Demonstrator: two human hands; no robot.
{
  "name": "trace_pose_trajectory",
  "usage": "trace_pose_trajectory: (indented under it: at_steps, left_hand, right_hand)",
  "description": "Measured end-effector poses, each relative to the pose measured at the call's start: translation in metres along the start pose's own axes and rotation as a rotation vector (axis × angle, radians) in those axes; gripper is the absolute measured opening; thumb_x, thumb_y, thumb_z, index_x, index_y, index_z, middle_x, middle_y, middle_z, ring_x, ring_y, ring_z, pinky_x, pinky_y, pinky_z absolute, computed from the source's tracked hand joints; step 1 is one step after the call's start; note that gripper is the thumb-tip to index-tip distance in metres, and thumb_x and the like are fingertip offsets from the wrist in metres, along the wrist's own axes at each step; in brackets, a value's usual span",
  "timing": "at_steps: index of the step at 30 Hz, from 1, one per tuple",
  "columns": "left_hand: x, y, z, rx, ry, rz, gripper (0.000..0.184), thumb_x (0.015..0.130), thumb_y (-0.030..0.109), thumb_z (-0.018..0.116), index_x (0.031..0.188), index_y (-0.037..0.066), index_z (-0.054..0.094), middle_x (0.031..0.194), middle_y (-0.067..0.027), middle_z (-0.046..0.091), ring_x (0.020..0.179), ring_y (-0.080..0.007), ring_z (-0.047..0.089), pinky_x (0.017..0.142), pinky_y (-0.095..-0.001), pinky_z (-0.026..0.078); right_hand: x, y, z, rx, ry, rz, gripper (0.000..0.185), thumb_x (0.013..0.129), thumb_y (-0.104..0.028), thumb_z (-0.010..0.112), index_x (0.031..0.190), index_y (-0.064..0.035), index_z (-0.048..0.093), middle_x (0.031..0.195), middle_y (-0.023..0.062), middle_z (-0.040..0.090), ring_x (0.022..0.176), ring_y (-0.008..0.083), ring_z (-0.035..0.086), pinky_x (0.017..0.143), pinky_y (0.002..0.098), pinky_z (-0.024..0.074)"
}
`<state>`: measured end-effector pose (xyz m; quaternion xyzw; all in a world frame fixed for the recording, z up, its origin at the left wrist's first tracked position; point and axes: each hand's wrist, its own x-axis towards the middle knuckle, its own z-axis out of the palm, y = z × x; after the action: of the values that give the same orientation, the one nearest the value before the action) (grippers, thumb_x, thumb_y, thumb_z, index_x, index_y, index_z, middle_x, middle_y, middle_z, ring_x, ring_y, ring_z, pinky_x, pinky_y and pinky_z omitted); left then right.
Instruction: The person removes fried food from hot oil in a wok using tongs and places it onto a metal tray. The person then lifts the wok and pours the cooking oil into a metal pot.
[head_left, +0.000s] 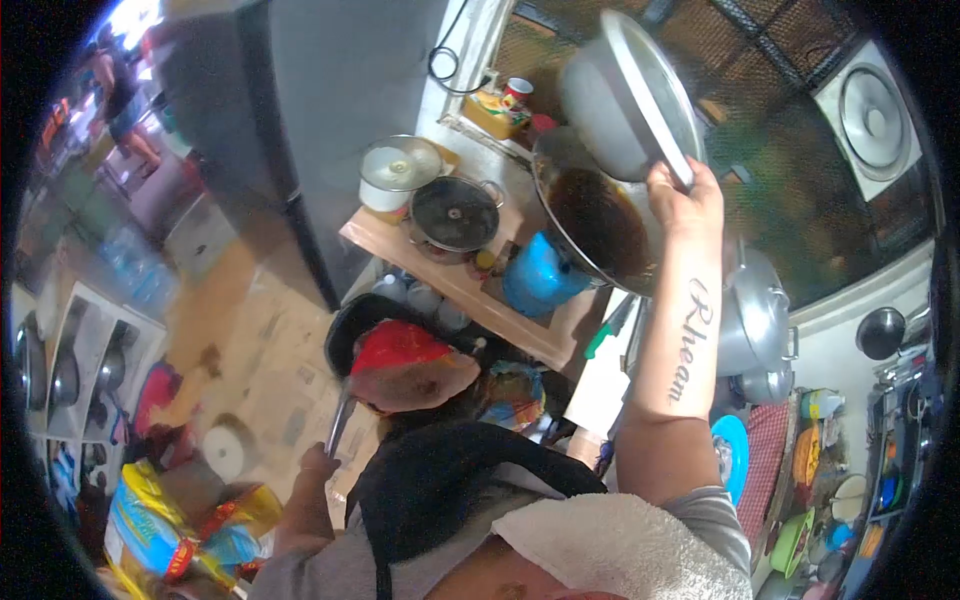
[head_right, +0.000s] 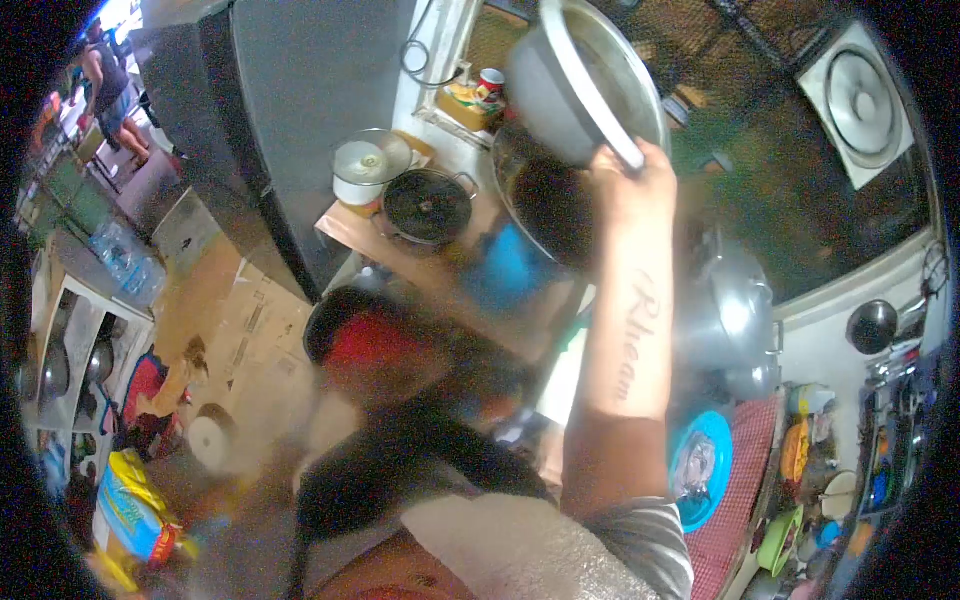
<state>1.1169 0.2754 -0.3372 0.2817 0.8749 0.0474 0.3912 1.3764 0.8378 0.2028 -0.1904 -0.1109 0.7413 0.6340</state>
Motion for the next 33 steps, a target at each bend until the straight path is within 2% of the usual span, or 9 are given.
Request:
trace_pose_trajectory:
  at_steps: [4, 8, 12, 19, 22, 26, 28, 31, 33]
  left_hand:
    - [-0.011, -0.021, 0.009, -0.036, -0.001, -0.025, 0.054, 0.066, 0.035, 0.081, 0.105, 0.002, 0.062, 0.103, -0.0209, 0.067, 0.099, -0.0364, 0.064, 0.089, -0.0434, 0.05]
    - [-0.022, -0.037, 0.008, 0.004, -0.02, -0.076, 0.053, 0.066, 0.031, 0.082, 0.105, 0.002, 0.062, 0.102, -0.0216, 0.067, 0.1, -0.0371, 0.064, 0.088, -0.0431, 0.05]
    - [-0.039, -0.039, -0.007, -0.155, -0.08, -0.23, 0.049, 0.066, 0.028, 0.081, 0.103, 0.002, 0.062, 0.096, -0.0215, 0.068, 0.095, -0.0365, 0.065, 0.083, -0.0428, 0.051]
    - [-0.029, -0.047, -0.009, -0.078, -0.136, -0.23, 0.051, 0.067, 0.03, 0.08, 0.105, 0.001, 0.061, 0.096, -0.0211, 0.068, 0.094, -0.035, 0.066, 0.082, -0.0422, 0.051]
    - [-0.011, -0.021, -0.03, -0.181, -0.092, -0.169, 0.054, 0.071, 0.032, 0.077, 0.11, 0.001, 0.061, 0.098, -0.0224, 0.067, 0.096, -0.0352, 0.066, 0.083, -0.0425, 0.051]
    - [0.027, 0.047, -0.065, -0.405, 0.2, 0.069, 0.054, 0.081, 0.036, 0.068, 0.121, 0.001, 0.056, 0.095, -0.0191, 0.066, 0.085, -0.0321, 0.066, 0.074, -0.0416, 0.053]
    - [0.029, 0.119, -0.119, -0.904, 0.023, -0.086, 0.049, 0.088, 0.041, 0.06, 0.118, 0.003, 0.054, 0.085, -0.0106, 0.061, 0.072, -0.0248, 0.061, 0.063, -0.0382, 0.052]
    - [0.061, 0.171, -0.145, -1.093, -0.043, 0.023, 0.045, 0.094, 0.046, 0.049, 0.11, 0.004, 0.052, 0.079, -0.0061, 0.054, 0.065, -0.0191, 0.055, 0.054, -0.0351, 0.049]
    - [0.071, 0.207, -0.164, -1.054, -0.035, 0.114, 0.043, 0.096, 0.045, 0.047, 0.107, 0.004, 0.051, 0.078, -0.0077, 0.055, 0.063, -0.0189, 0.055, 0.052, -0.0351, 0.048]
  right_hand:
    - [-0.006, 0.094, 0.013, 0.163, 0.126, 0.206, 0.012, 0.083, 0.004, 0.057, 0.09, -0.0008, 0.048, 0.075, 0.0066, 0.055, 0.063, 0.018, 0.056, 0.06, 0.0324, 0.047]
    - [-0.008, 0.177, -0.017, 0.069, 0.116, 0.345, 0.032, 0.079, 0.004, 0.054, 0.11, 0.0016, 0.049, 0.104, 0.015, 0.057, 0.095, 0.0303, 0.06, 0.08, 0.043, 0.053]
    - [0.058, 0.261, -0.161, -1.221, -0.361, -0.235, 0.042, 0.081, -0.006, 0.053, 0.122, 0.0011, 0.047, 0.118, 0.0161, 0.053, 0.111, 0.0336, 0.054, 0.093, 0.0503, 0.0472]
    - [0.058, 0.264, -0.313, -1.247, -0.239, 0.175, 0.045, 0.075, -0.003, 0.051, 0.12, -0.0001, 0.047, 0.124, 0.0161, 0.053, 0.116, 0.0362, 0.052, 0.107, 0.053, 0.0391]
    - [0.011, 0.255, -0.265, -0.956, -0.286, 0.232, 0.05, 0.073, -0.004, 0.05, 0.123, 0.0004, 0.046, 0.127, 0.0173, 0.051, 0.119, 0.0373, 0.05, 0.108, 0.0562, 0.0358]
    - [0.037, 0.25, -0.311, -1.31, -0.237, 0.111, 0.041, 0.074, -0.007, 0.058, 0.113, 0.0041, 0.053, 0.118, 0.0204, 0.057, 0.104, 0.0336, 0.058, 0.097, 0.0448, 0.0448]
    - [0.051, 0.248, -0.322, -1.799, -0.25, -0.198, 0.036, 0.074, -0.007, 0.064, 0.107, 0.0052, 0.056, 0.111, 0.0198, 0.062, 0.094, 0.0303, 0.063, 0.087, 0.0377, 0.0487]
    - [0.06, 0.257, -0.312, -1.914, -0.25, -0.485, 0.031, 0.072, -0.009, 0.072, 0.097, 0.0049, 0.06, 0.096, 0.0174, 0.066, 0.084, 0.0261, 0.064, 0.076, 0.034, 0.0492]
    - [0.067, 0.265, -0.291, -1.771, -0.157, -0.305, 0.032, 0.072, -0.01, 0.073, 0.097, 0.0048, 0.06, 0.093, 0.0174, 0.066, 0.086, 0.026, 0.064, 0.078, 0.0345, 0.0491]
